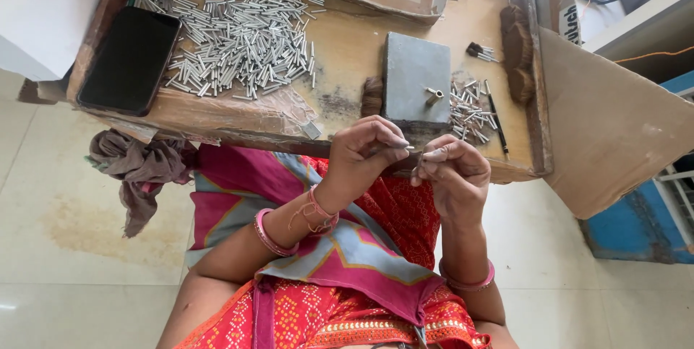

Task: The person sits at a workbench and handles small metal cylindrical parts one at a time, picking each from a large pile, working on it with both hands at the fingers, and setting it down near a stone block on the bench. The pile of metal pieces and a tray of finished pieces remain on the bench throughout.

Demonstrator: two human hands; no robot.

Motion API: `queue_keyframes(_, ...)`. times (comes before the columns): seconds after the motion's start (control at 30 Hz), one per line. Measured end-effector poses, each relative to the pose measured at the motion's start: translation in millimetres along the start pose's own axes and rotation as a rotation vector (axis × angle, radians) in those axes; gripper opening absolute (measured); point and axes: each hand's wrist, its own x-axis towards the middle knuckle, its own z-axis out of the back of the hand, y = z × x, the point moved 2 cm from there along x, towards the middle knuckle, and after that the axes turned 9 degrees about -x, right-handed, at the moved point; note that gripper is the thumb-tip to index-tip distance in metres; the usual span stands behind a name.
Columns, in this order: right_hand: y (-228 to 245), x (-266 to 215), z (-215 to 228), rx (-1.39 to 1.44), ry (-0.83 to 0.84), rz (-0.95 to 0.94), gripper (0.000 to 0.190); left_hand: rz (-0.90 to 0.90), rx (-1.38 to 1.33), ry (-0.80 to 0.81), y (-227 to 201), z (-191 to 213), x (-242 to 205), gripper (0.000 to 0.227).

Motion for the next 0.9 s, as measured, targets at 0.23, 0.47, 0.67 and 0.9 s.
queue_keyframes(0.23,-10,1,-3,0.114,-0.022,-0.041,0.015,0.283,-0.609,0.023,15,-9,-7,0.016)
queue_keyframes(0.47,3,-5,-22,-0.31,-0.106,0.101,0.015,0.291,-0.657,0.035,15,-11,-8,0.015)
queue_keyframes(0.67,19,-9,-31,-0.746,-0.116,0.206,0.013,0.258,-0.592,0.032,14,-8,-8,0.015)
queue_keyframes(0.9,38,2,-41,-0.942,0.027,0.206,0.024,0.214,-0.564,0.078,20,-5,-7,0.016)
